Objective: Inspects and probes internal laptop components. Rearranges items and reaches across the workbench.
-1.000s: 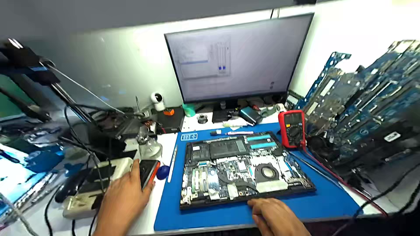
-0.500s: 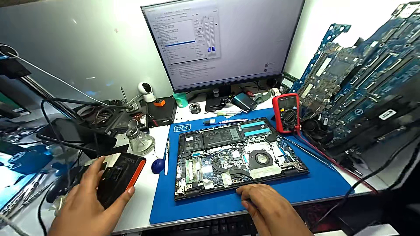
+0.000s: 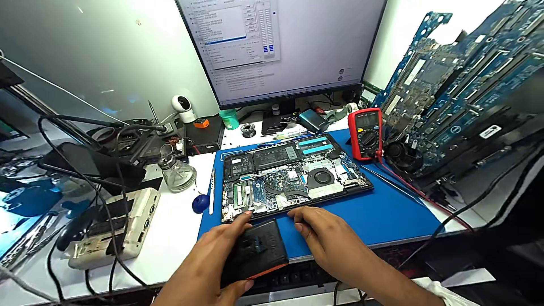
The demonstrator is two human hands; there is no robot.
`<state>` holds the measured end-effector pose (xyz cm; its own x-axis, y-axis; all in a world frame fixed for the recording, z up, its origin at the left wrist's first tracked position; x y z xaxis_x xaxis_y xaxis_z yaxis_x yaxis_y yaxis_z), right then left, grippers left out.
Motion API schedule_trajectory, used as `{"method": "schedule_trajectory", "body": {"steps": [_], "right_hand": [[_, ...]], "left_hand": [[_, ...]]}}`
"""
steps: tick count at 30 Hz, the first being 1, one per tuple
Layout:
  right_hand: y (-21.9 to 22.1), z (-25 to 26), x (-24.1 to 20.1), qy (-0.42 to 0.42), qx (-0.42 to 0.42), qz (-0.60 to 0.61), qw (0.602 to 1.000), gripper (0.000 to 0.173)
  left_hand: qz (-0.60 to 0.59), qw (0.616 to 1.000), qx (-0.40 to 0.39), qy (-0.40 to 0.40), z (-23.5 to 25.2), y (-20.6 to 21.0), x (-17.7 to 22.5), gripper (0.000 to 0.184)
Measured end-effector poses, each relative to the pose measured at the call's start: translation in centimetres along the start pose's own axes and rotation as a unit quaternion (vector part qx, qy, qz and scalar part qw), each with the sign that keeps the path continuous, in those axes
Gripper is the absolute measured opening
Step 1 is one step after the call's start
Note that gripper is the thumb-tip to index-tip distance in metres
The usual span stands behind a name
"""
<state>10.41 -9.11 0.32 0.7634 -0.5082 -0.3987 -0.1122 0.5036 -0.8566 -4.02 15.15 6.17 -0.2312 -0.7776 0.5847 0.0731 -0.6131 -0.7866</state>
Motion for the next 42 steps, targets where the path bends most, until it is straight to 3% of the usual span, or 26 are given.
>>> {"method": "schedule_trajectory", "body": {"steps": [6, 13, 18, 19, 22, 26, 36, 42], "right_hand": [[-0.6, 0.3, 1.5, 0.015, 0.015, 0.058, 0.998, 0.031], [-1.4, -1.7, 3.9, 0.039, 0.069, 0.102, 0.992, 0.024], [-1.5, -1.9, 4.0, 0.026, 0.076, 0.182, 0.98, 0.019], [-1.5, -1.8, 4.0, 0.025, 0.077, 0.199, 0.977, 0.018], [-1.8, -1.8, 4.1, 0.026, 0.073, 0.246, 0.966, 0.015], [-1.8, -1.8, 4.4, 0.02, 0.079, 0.307, 0.948, 0.01], [-2.3, -1.8, 4.6, 0.036, 0.084, 0.401, 0.911, 0.011], [-2.9, -1.6, 4.6, 0.051, 0.071, 0.427, 0.9, 0.014]], "left_hand": [[0.049, 0.999, -0.015, 0.019, 2.5, 2.9, -1.0, 0.097], [0.037, 0.999, -0.027, 0.03, 2.6, 3.6, -1.8, 0.09], [-0.057, 0.998, 0.009, 0.021, 1.1, 2.8, -2.3, 0.088], [-0.085, 0.996, 0.035, 0.019, 0.7, 2.4, -2.3, 0.078], [-0.122, 0.981, 0.148, 0.013, -0.7, 1.2, -2.6, 0.023], [-0.128, 0.966, 0.224, 0.02, -1.2, 0.1, -3.8, 0.026], [-0.181, 0.946, 0.267, 0.01, 0.5, 0.1, -4.5, 0.038], [-0.208, 0.953, 0.217, 0.038, 1.2, -0.6, -5.4, 0.036]]}}
Point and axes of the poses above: each hand's wrist, its own z-axis towards the middle knuckle, its own y-axis out of the palm, x = y × z, the point moved 1 cm from there along z, towards the middle knuckle, and after that the axes turned 9 degrees about -z, right-handed, at the moved point
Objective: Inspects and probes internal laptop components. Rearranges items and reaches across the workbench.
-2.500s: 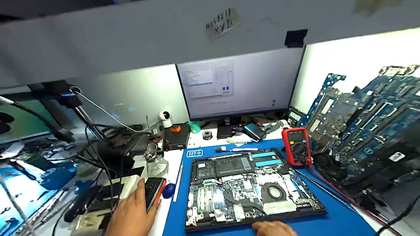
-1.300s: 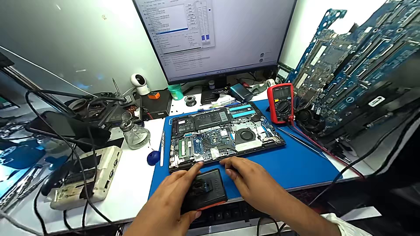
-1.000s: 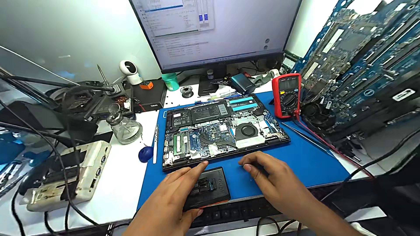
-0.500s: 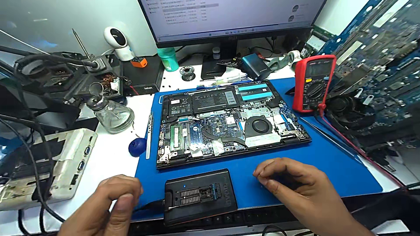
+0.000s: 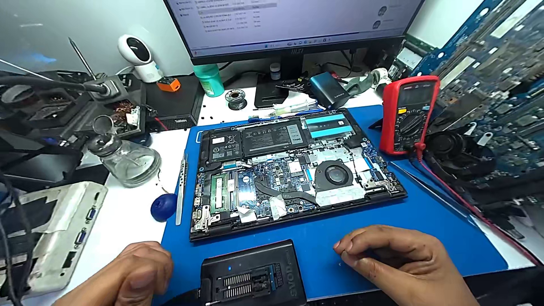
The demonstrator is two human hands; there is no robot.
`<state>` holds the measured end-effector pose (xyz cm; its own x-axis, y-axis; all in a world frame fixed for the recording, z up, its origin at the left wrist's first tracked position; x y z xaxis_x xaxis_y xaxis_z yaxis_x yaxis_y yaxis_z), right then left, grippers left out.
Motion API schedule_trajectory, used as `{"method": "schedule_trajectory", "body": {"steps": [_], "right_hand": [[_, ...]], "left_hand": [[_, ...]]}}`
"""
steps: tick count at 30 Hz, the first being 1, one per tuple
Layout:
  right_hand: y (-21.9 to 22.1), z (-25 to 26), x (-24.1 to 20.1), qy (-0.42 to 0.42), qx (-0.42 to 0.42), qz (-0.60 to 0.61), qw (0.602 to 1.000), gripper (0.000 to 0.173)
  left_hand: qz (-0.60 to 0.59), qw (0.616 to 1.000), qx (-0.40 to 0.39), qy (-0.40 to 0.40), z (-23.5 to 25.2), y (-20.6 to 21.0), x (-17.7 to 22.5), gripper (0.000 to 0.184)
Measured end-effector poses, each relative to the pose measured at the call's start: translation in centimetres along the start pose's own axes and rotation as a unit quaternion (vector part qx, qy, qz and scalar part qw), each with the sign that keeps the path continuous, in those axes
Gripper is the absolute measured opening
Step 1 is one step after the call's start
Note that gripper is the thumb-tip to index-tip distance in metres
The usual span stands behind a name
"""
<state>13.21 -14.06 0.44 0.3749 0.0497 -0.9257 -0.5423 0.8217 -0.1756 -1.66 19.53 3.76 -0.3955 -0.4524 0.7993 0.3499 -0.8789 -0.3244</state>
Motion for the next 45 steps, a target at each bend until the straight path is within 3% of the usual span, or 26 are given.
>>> {"method": "schedule_trajectory", "body": {"steps": [4, 22, 41, 45], "right_hand": [[0.0, 0.2, -0.1, 0.012, -0.013, -0.012, 1.0, 0.017], [-0.1, 0.6, 0.1, 0.014, -0.055, -0.078, 0.995, 0.011], [0.3, 0.5, 0.1, 0.001, -0.033, -0.099, 0.995, 0.011], [0.2, 0.7, -0.4, 0.009, -0.044, -0.134, 0.99, 0.011]], "left_hand": [[0.052, 0.998, 0.002, -0.041, 0.4, 0.1, 0.0, 0.018], [0.124, 0.988, -0.047, -0.084, 1.1, 0.0, -1.0, 0.023], [0.132, 0.984, -0.033, -0.118, 0.5, -0.1, -0.9, 0.027], [0.147, 0.982, -0.042, -0.113, 2.3, -1.1, -0.6, 0.026]]}}
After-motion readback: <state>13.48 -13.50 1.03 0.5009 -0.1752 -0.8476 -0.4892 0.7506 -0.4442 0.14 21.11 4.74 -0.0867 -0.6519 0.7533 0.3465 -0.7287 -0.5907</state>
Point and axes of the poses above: each hand's wrist, its own z-axis towards the middle knuckle, its own y-axis out of the palm, x = y × z, the point moved 1 cm from there along z, towards the middle knuckle, and after that the axes turned 9 degrees about -z, right-handed, at the moved point
